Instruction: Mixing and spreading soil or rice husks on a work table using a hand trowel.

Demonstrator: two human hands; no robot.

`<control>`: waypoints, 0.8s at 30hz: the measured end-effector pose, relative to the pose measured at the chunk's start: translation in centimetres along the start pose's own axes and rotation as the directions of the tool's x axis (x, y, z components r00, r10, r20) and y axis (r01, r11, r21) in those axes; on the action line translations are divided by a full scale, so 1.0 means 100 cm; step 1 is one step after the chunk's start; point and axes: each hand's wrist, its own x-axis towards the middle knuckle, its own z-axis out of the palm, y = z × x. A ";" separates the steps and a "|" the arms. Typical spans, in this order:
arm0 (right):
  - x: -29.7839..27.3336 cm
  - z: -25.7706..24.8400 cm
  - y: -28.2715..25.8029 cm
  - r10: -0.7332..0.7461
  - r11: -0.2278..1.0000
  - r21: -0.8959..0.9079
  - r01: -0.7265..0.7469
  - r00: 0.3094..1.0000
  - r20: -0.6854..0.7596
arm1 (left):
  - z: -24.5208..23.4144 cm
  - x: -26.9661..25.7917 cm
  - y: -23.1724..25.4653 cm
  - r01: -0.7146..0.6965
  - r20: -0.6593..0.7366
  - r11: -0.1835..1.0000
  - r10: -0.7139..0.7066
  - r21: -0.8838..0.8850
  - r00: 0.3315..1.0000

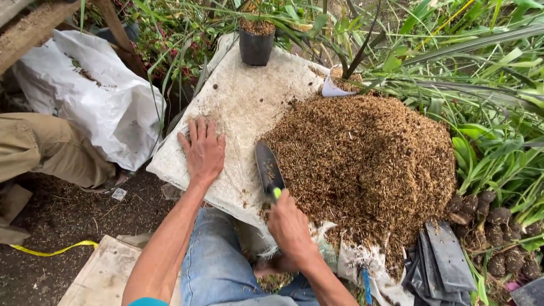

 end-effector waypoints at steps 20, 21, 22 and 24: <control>0.008 -0.102 0.002 0.171 0.782 0.542 -0.309 0.942 0.289 | -0.030 -0.015 0.008 0.030 0.111 0.993 -0.017 -0.116 0.994; 0.001 -0.110 0.005 0.161 0.792 0.534 -0.297 0.945 0.286 | -0.031 -0.015 0.010 0.020 0.104 0.993 -0.008 -0.121 0.995; -0.008 -0.111 -0.002 0.162 0.796 0.526 -0.300 0.942 0.293 | -0.031 -0.015 0.010 0.029 0.108 0.992 -0.016 -0.124 0.994; -0.024 -0.110 -0.018 0.213 0.879 0.349 -0.323 0.924 0.318 | -0.032 -0.013 0.011 0.016 0.110 0.995 -0.006 -0.095 0.994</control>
